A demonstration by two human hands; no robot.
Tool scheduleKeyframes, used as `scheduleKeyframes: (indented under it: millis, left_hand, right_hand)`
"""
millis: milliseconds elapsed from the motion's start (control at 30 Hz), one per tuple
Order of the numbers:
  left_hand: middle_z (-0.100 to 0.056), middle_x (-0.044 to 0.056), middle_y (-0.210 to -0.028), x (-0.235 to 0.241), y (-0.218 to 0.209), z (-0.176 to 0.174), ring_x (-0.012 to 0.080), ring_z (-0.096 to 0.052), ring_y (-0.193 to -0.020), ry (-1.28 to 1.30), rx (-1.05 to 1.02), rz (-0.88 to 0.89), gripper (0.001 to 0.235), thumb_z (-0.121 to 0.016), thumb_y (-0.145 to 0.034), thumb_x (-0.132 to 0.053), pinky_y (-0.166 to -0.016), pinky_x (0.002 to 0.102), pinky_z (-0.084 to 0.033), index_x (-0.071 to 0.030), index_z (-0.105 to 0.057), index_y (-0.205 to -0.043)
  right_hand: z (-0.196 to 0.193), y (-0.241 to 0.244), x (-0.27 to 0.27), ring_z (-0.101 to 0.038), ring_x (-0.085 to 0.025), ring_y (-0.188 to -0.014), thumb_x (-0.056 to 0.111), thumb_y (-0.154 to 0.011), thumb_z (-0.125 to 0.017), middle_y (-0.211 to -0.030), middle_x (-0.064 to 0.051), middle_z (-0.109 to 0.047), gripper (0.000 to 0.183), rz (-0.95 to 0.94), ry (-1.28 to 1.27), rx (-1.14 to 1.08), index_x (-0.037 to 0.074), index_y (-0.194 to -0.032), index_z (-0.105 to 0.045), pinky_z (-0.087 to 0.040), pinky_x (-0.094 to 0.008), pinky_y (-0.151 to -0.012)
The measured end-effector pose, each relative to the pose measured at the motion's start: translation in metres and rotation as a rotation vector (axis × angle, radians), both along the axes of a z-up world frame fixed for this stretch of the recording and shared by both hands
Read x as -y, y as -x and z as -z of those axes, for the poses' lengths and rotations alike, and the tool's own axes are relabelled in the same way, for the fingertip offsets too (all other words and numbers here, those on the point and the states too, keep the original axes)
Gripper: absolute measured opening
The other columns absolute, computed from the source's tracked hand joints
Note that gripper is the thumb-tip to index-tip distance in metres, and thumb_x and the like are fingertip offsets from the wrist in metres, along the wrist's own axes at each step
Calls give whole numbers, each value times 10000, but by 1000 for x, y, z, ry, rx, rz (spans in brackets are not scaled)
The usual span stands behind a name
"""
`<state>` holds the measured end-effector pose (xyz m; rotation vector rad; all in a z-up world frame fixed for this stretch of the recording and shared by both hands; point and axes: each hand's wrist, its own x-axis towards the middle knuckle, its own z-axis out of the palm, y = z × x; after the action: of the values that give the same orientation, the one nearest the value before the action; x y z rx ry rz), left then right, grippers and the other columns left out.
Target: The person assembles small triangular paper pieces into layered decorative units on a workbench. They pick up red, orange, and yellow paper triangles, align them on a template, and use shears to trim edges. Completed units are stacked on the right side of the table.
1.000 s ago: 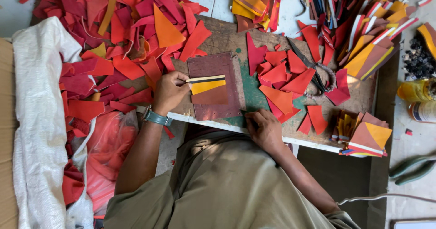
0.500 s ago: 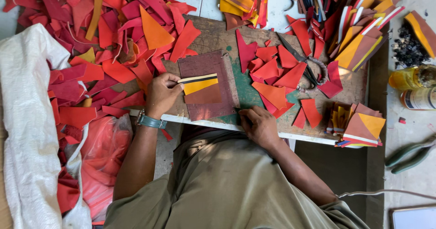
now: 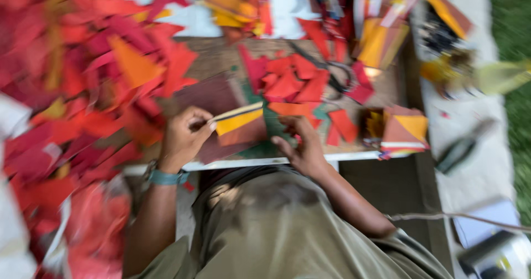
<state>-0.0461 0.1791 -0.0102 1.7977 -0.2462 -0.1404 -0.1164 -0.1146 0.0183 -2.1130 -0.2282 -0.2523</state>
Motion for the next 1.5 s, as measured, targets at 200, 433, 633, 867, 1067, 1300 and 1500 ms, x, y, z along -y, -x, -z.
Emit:
scheduleKeyframes:
  millis: [200, 433, 633, 867, 1067, 1300, 1500]
  left_hand:
    - [-739, 34, -751, 84, -10, -56, 85, -729, -705, -159, 63, 414, 83, -751, -825, -64, -618, 284, -569, -17, -726, -888]
    - [-695, 80, -1150, 195, -23, -56, 107, -684, -1024, 338, -125, 493, 569, -777, -865, -94, -875, 266, -576, -12, -496, -1354]
    - [-752, 143, -1240, 308, -9, -34, 245, -744, -1098, 196, 109, 640, 443, -724, -939, -206, -946, 357, -590, -47, -627, -1341]
    - [-686, 133, -1116, 400, -88, -21, 309, -680, -908, -322, 521, 525, 291, -767, -901, -262, -779, 426, -538, -92, -677, -1120]
    - [-455, 212, -1368, 425, -172, 10, 356, -605, -1005, -847, 709, 466, 758, -805, -798, -235, -976, 480, -401, 16, -442, -1414]
    - [-621, 114, -1115, 423, -187, 40, 311, -668, -1073, -541, 1026, 297, 298, -710, -869, -37, -1055, 459, -423, -112, -590, -1131]
    - [-747, 105, -965, 395, -212, -16, 231, -762, -929, 59, 521, 326, 107, -701, -945, -3, -813, 361, -598, -7, -657, -1042]
  right_hand:
    - [-49, 6, 31, -672, -268, -948, 214, -891, -848, -1048, -119, -699, 572, -115, 200, -49, 80, -1385, -592, -548, -385, -800]
    - [-64, 28, 103, -593, -129, -875, -33, -962, -686, -1015, -44, -567, 766, 215, -300, -80, 103, -1628, -334, -547, -287, -777]
    - [-36, 62, 191, -663, -75, -825, 35, -966, -721, -998, -32, -705, 281, 683, -319, -148, 8, -1229, -623, -555, -241, -722]
    - [3, 78, 250, -642, -100, -752, 128, -954, -779, -891, -68, -720, 197, 1020, -210, -171, -8, -1032, -660, -535, -253, -658]
    - [10, 73, 249, -691, -178, -756, 235, -852, -831, -852, -93, -725, 274, 1085, 110, -363, 26, -977, -707, -547, -340, -702]
    - [-5, 72, 247, -628, -204, -798, 237, -854, -855, -992, -125, -609, 318, 1042, 273, -192, 9, -1038, -731, -533, -359, -709]
    - [-14, 68, 244, -570, -129, -736, 127, -955, -841, -924, -60, -643, 161, 1100, 132, 57, 25, -984, -719, -480, -280, -681]
